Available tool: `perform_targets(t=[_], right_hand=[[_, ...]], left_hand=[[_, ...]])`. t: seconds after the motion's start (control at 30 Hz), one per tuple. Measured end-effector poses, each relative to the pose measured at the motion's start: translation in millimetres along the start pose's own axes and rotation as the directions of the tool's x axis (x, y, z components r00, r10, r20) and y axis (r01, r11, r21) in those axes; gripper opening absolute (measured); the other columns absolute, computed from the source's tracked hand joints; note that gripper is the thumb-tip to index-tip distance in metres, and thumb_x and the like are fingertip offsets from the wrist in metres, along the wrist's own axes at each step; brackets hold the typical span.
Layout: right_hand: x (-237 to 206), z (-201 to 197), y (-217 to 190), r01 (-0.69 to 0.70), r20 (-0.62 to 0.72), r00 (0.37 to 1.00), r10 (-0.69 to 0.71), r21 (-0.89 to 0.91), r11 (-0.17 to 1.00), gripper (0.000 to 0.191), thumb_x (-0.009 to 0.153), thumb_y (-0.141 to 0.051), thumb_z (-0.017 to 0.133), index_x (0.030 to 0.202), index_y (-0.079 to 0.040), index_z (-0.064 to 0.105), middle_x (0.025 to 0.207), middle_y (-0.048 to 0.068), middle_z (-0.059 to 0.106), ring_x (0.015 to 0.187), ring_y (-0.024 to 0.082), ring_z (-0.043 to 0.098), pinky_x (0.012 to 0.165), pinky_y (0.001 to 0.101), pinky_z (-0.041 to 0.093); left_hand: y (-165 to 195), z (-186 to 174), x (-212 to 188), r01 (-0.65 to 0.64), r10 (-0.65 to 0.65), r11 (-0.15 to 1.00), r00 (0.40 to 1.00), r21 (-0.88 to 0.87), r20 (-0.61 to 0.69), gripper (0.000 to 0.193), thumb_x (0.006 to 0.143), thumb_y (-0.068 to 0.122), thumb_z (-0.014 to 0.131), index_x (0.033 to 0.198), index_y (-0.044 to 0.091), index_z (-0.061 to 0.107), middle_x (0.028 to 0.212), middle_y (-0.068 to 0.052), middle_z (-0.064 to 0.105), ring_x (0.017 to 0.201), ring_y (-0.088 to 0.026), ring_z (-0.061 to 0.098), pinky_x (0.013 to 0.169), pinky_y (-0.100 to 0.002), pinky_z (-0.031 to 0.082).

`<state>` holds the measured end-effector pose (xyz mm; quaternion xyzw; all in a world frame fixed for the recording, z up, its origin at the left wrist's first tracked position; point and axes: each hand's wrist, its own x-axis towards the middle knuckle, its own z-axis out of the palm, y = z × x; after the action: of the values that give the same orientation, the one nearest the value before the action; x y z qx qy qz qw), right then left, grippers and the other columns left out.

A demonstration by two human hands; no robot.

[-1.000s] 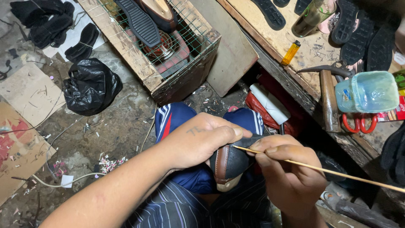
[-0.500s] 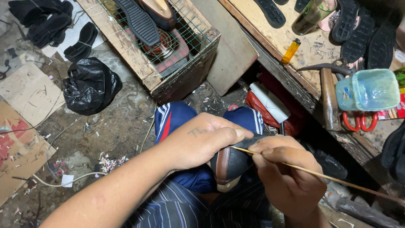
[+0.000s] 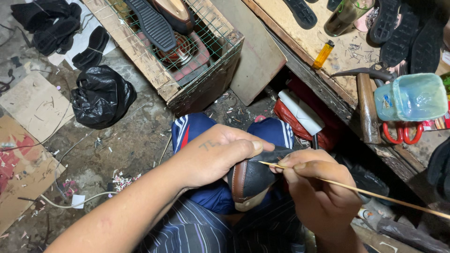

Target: The person sits on the floor holding a sandal with a rubber sole and hammers along the sole edge with a hammer to seat it, then trims the sole edge with a blade. They pick up scissors, then use a thin stick to apply glue from a container onto the sole edge of the sandal.

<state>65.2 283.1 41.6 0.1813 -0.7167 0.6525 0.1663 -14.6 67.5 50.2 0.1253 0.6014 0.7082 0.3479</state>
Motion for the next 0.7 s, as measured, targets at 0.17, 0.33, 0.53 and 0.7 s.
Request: perform_targets(t=[0.17,0.33,0.53,0.7], right_hand=[[-1,-1,-1,0.018,-0.009,1.000,-0.019,-0.053,0.998,0.026,0.098,0.014,0.063,0.116,0.000,0.052,0.107,0.020,0.067,0.095,0.023,0.071,0.087,0.0335,0.063],[3,-22,4,0.121,-0.168,0.977,-0.131,-0.068,0.990,0.027,0.097,0.013,0.065,0.116,-0.001,0.052,0.105,0.016,0.068,0.093,0.024,0.072,0.085,0.0366,0.065],[13,-116,11,0.074,-0.413,0.886,-0.209,-0.320,0.945,0.002,0.116,0.001,0.055,0.118,0.001,0.055,0.111,0.018,0.071,0.089,0.024,0.068,0.087,0.0319,0.058],[33,-214,32,-0.121,-0.392,0.880,-0.269,-0.733,0.669,0.003,0.110,0.002,0.065,0.111,0.004,0.067,0.116,0.017,0.068,0.109,0.027,0.066,0.102,0.0349,0.054]], left_hand=[[1,-1,1,0.011,-0.011,1.000,1.000,0.019,0.011,0.039,0.097,0.023,0.056,0.118,-0.004,0.075,0.107,-0.010,0.078,0.098,-0.012,0.069,0.092,-0.027,0.053],[7,-5,4,0.060,-0.060,0.998,0.998,0.003,0.006,0.040,0.097,0.024,0.056,0.119,-0.004,0.075,0.107,-0.010,0.078,0.096,-0.013,0.069,0.091,-0.029,0.054],[11,-13,7,0.111,-0.113,0.988,0.994,0.108,0.009,0.042,0.095,0.026,0.055,0.118,-0.001,0.078,0.111,-0.010,0.083,0.101,-0.016,0.074,0.094,-0.031,0.055],[-10,-35,8,0.200,-0.202,0.979,0.975,0.025,0.094,0.039,0.101,0.023,0.058,0.127,-0.002,0.074,0.128,-0.020,0.078,0.116,-0.027,0.067,0.105,-0.038,0.049]])
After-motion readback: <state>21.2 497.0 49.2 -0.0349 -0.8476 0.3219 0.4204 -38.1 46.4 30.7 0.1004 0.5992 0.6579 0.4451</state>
